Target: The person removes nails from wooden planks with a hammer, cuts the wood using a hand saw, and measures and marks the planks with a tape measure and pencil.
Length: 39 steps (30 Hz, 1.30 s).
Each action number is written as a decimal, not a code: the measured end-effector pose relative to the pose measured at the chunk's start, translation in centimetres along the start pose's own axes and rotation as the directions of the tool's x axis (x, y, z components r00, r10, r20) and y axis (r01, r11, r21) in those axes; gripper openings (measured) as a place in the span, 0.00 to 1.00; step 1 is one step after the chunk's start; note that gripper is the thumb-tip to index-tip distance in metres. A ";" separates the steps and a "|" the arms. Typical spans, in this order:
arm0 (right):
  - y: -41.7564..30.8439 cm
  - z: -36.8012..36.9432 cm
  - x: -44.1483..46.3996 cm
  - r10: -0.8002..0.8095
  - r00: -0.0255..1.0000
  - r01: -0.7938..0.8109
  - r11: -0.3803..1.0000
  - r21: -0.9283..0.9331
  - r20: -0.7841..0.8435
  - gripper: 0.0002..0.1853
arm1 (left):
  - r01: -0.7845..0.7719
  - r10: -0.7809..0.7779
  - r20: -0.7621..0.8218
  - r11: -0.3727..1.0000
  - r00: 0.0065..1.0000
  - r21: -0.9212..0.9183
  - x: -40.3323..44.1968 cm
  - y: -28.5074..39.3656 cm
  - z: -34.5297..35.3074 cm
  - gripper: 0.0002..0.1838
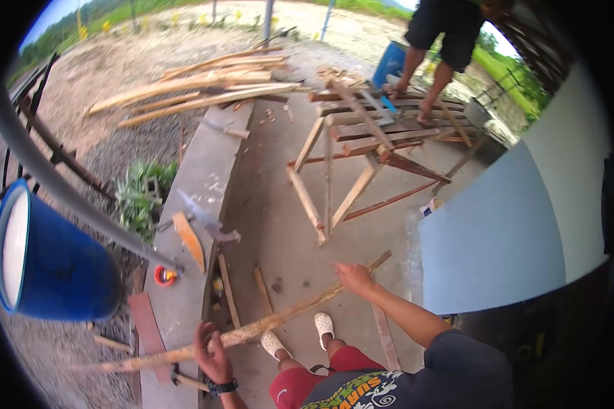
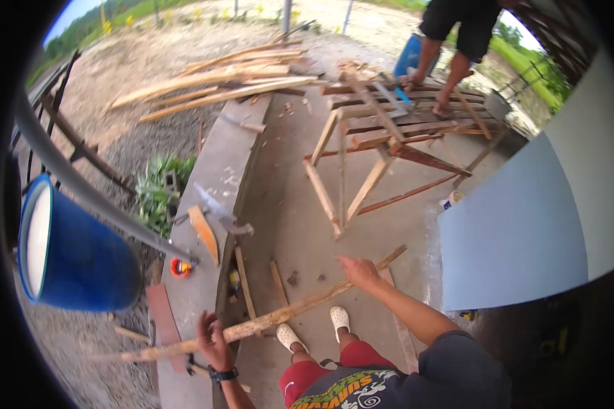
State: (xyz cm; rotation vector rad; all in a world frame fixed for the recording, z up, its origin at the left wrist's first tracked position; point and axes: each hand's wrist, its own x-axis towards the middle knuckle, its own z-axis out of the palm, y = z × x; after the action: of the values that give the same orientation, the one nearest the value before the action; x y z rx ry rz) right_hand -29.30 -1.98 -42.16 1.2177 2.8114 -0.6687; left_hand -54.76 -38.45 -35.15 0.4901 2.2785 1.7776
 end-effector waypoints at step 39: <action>26.5 -86.9 32.3 -0.242 0.510 0.830 -0.114 0.546 -0.826 0.27 | -0.279 0.542 0.071 0.535 0.837 -0.797 -9.6 47.0 37.8 0.18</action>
State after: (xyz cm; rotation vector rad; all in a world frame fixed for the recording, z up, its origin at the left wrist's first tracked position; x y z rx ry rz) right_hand -19.40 69.99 21.26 -0.4775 3.0387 -2.9908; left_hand -26.07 1.96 0.48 1.0938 1.0335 2.4375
